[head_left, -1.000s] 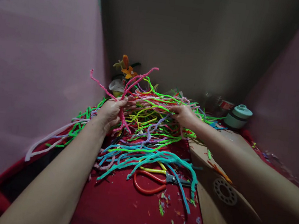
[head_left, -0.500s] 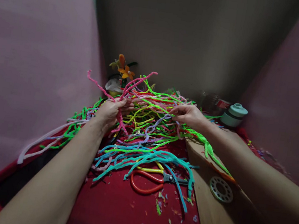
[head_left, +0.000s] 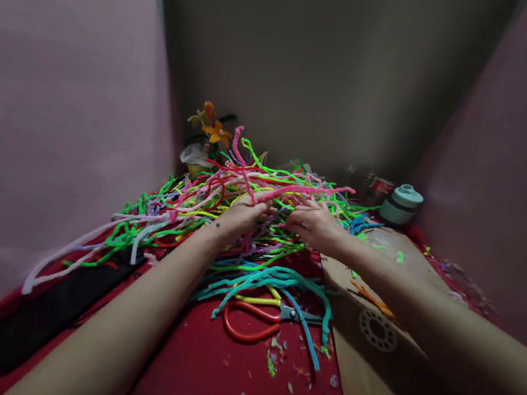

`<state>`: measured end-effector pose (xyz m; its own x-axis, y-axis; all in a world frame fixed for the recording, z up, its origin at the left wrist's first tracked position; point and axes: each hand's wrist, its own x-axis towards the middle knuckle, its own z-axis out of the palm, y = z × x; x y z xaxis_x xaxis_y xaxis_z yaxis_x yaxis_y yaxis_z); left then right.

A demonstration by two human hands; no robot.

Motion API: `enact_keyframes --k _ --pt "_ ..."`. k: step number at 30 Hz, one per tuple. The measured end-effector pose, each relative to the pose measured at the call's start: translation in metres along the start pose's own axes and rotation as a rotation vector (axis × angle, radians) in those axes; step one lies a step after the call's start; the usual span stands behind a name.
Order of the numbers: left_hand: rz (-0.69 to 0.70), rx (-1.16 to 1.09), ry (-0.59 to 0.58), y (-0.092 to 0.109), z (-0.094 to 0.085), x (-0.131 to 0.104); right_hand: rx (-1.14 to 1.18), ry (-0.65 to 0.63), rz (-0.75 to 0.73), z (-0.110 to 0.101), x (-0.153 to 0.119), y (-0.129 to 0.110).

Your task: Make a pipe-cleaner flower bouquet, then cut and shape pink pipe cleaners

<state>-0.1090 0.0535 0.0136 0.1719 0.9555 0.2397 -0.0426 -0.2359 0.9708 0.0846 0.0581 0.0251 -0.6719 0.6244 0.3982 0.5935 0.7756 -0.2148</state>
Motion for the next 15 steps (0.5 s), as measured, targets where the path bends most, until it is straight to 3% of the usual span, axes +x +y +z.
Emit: enact_keyframes --k 2,6,9,15 --pt "-0.030 0.013 0.020 -0.009 0.003 0.007 0.308 0.086 0.068 -0.019 -0.009 -0.005" --pt "-0.078 -0.054 0.026 -0.017 0.005 0.013 0.843 0.392 0.098 -0.061 -0.031 -0.022" --pt "-0.082 -0.088 0.042 -0.018 0.005 0.012 1.013 0.644 0.078 -0.088 -0.043 -0.030" --pt "-0.099 -0.171 0.023 -0.014 -0.002 0.010 1.096 1.054 0.052 -0.140 -0.059 -0.028"
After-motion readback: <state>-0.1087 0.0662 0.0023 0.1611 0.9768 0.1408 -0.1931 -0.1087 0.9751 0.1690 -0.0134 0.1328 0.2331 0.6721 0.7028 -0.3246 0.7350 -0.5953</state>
